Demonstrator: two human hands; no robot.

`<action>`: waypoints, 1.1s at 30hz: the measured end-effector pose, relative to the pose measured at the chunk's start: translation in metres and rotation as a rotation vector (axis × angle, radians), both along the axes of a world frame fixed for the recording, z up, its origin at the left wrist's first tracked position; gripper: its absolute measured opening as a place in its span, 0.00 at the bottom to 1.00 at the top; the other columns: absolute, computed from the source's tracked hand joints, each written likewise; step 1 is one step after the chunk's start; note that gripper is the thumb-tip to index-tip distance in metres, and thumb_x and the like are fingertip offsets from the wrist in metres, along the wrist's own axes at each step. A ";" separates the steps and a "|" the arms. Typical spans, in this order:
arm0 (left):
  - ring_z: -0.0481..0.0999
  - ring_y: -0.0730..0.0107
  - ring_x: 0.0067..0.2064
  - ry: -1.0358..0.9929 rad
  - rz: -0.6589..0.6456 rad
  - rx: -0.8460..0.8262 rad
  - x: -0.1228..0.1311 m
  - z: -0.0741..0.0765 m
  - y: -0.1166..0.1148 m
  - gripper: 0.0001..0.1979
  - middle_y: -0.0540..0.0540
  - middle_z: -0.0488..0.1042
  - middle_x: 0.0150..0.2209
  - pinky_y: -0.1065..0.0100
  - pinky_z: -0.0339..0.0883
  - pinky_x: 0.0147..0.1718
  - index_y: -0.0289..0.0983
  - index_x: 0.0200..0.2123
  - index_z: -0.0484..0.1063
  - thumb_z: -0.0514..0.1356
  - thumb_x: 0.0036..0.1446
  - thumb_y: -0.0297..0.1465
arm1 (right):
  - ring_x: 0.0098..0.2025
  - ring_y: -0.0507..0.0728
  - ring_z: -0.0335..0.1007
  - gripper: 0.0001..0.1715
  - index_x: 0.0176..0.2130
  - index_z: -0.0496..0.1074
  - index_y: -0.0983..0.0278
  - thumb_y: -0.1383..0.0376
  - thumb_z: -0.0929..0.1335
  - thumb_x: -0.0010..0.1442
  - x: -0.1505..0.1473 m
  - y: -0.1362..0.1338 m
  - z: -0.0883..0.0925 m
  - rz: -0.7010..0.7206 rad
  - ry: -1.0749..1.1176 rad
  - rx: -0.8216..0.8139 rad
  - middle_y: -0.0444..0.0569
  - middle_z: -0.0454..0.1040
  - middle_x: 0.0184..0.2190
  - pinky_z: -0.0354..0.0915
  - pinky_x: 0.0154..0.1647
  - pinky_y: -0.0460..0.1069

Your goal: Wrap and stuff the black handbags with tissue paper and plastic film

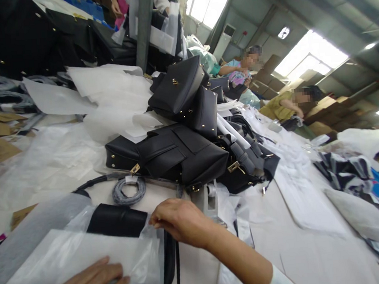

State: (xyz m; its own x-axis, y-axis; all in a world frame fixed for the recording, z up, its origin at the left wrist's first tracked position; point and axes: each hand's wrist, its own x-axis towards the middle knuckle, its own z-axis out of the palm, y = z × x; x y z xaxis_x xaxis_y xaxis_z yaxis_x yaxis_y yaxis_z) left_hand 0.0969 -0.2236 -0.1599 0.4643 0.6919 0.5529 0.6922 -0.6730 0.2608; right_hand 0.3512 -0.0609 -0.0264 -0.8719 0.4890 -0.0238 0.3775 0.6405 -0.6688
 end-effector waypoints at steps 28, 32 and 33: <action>0.66 0.64 0.66 0.217 -0.151 0.066 -0.001 0.027 0.009 0.28 0.54 0.65 0.68 0.65 0.64 0.62 0.49 0.64 0.67 0.45 0.69 0.21 | 0.63 0.59 0.64 0.09 0.50 0.73 0.63 0.66 0.65 0.72 0.001 -0.052 -0.012 0.027 -0.340 0.522 0.52 0.71 0.63 0.70 0.58 0.54; 0.67 0.70 0.65 0.180 -0.141 0.143 0.002 0.016 0.008 0.27 0.56 0.71 0.64 0.64 0.52 0.69 0.47 0.64 0.68 0.42 0.71 0.22 | 0.64 0.56 0.65 0.10 0.46 0.74 0.62 0.68 0.64 0.73 0.007 -0.024 -0.014 0.119 -0.240 0.461 0.49 0.77 0.56 0.66 0.61 0.52; 0.68 0.71 0.65 0.167 -0.126 0.158 0.003 0.013 0.007 0.27 0.56 0.72 0.63 0.63 0.48 0.70 0.47 0.64 0.68 0.41 0.72 0.23 | 0.65 0.55 0.65 0.10 0.45 0.75 0.62 0.68 0.63 0.73 0.007 -0.019 -0.015 0.132 -0.223 0.434 0.49 0.78 0.55 0.65 0.62 0.52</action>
State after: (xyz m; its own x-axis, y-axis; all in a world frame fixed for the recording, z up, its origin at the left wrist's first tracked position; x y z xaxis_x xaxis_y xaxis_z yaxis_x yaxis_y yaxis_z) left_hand 0.0998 -0.2163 -0.1472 0.6353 0.5343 0.5576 0.6252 -0.7797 0.0348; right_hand 0.3581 -0.0796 -0.0416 -0.9237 0.3813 -0.0358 0.3782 0.8934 -0.2425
